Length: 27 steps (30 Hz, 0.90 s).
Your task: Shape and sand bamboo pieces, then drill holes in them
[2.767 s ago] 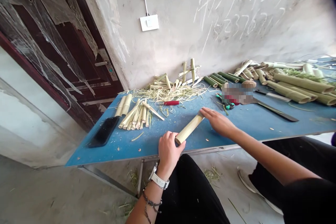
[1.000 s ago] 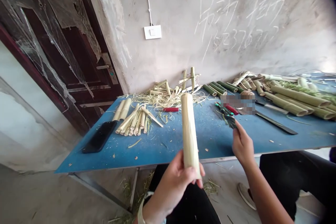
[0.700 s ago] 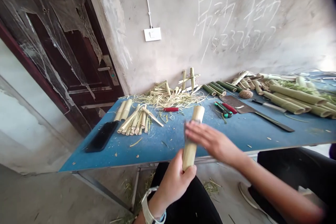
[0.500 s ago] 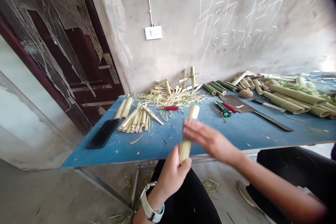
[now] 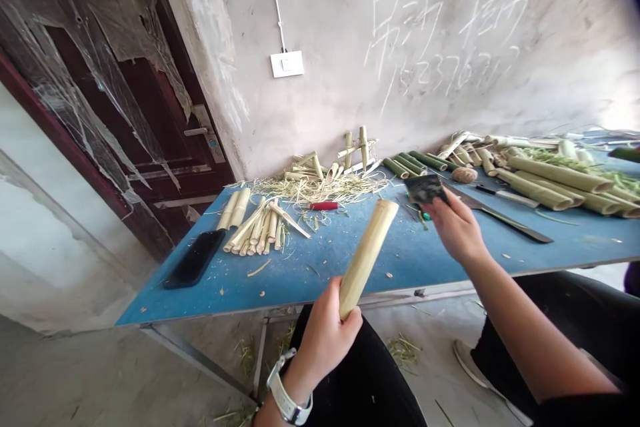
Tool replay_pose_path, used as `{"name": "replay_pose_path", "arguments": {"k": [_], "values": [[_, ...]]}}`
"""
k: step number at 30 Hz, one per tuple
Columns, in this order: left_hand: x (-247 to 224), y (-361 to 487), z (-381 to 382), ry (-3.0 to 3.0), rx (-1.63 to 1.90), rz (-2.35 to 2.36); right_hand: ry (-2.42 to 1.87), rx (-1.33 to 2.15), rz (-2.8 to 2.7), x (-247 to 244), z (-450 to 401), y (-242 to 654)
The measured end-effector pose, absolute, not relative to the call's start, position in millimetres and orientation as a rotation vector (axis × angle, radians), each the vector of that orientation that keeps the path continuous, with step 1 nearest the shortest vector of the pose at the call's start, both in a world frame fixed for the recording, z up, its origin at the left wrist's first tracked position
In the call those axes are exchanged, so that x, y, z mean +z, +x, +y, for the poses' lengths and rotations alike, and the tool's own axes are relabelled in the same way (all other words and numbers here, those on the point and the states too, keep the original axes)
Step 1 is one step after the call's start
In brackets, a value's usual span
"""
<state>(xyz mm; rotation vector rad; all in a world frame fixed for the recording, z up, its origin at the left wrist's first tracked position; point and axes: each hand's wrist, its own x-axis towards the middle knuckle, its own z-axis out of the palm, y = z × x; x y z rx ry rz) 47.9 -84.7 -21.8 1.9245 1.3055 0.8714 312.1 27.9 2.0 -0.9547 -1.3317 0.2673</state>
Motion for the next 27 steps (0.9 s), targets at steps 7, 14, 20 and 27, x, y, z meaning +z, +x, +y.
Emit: {"name": "replay_pose_path", "arguments": {"k": [7, 14, 20, 27], "values": [[-24, 48, -81, 1.847, 0.964, 1.276, -0.698, 0.787, -1.318, 7, -2, 266], [-15, 38, -63, 1.970, 0.996, 1.319, -0.596, 1.077, -1.055, -3, 8, 269], [-20, 52, -58, 1.617, 0.860, 1.057, -0.789, 0.511, -1.357, -2, -1, 259], [-19, 58, -65, 1.237, 0.742, 0.726, -0.726, -0.563, -2.217, -2, -35, 248]]}}
